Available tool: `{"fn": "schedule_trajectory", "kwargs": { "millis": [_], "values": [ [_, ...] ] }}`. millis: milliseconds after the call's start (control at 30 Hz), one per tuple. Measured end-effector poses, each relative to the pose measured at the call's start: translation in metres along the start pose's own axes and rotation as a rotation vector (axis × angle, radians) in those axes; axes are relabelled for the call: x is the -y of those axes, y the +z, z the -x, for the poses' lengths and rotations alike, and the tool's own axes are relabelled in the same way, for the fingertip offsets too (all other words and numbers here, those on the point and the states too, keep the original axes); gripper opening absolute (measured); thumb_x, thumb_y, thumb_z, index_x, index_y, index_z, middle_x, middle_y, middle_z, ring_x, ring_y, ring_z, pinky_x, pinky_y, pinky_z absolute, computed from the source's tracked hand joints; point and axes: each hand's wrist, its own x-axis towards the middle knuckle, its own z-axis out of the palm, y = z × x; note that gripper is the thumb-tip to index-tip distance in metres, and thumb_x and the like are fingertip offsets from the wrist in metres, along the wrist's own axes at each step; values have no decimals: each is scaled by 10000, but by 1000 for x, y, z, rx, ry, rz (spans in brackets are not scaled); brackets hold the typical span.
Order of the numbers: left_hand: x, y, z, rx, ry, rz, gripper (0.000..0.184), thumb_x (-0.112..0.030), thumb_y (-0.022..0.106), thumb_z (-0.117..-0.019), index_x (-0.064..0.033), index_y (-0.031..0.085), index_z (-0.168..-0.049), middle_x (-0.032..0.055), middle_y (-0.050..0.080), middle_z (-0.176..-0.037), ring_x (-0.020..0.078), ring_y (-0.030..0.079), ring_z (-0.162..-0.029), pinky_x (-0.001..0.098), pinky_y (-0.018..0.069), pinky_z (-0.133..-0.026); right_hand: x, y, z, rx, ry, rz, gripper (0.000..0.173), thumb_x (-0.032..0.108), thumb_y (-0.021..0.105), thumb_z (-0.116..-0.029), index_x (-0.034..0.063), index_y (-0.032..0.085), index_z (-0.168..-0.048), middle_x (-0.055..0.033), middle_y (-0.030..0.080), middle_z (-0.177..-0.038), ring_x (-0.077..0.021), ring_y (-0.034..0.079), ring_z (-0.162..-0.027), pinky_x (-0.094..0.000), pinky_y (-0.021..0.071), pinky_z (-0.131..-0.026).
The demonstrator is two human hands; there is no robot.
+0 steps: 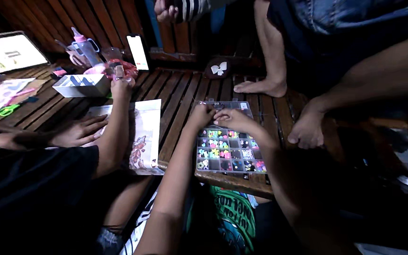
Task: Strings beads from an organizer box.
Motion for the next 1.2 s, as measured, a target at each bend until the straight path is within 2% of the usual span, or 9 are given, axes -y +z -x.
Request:
{"fn": "schedule_trajectory", "kwargs": {
  "millis": [100,267,433,667,833,1200],
  "values": [
    [2,-3,-1,4,-19,-6,269,-172,565,-1053,37,735,-1066,213,720,-1018,332,688,-990,538,503,-949,1,2,-2,74,11,-65,332,178,649,-1023,-3,623,-1300,-191,652,-1268,-257,661,-1114,-424,521,-991],
    [7,-5,1,-7,-28,20,286,-194,570,-1056,40,733,-1040,206,715,-975,310,685,-937,521,517,-912,6,6,-1,121,-18,-65,323,175,650,-1022,5,634,-1297,-185,578,-1402,-268,610,-1234,-415,488,-1062],
    [6,-6,1,-11,-37,20,275,-179,570,-1053,42,735,-1045,207,719,-994,310,687,-955,513,514,-926,7,7,-1,124,-42,-72,319,158,642,-1025,1,635,-1302,-191,584,-1392,-269,617,-1224,-412,495,-1055],
    [2,-8,3,-3,-35,6,267,-153,557,-1054,50,729,-1036,203,713,-961,292,680,-910,497,518,-894,0,18,-7,24,-151,62,239,144,643,-1020,-37,672,-1174,-209,585,-1347,-293,622,-1179,-419,505,-1028],
    [2,-7,3,0,-53,16,271,-160,555,-1055,51,724,-1054,208,709,-972,306,680,-924,508,518,-901,-3,19,-8,8,-169,69,237,147,645,-1019,-32,681,-1171,-213,587,-1350,-299,639,-1149,-425,524,-1001],
    [4,-6,3,-6,-39,2,265,-157,556,-1053,37,728,-995,178,701,-912,275,664,-858,493,517,-850,-5,20,-8,2,-190,84,223,155,644,-1022,-25,690,-1144,-208,595,-1334,-294,635,-1152,-419,523,-1000]
  ]
}}
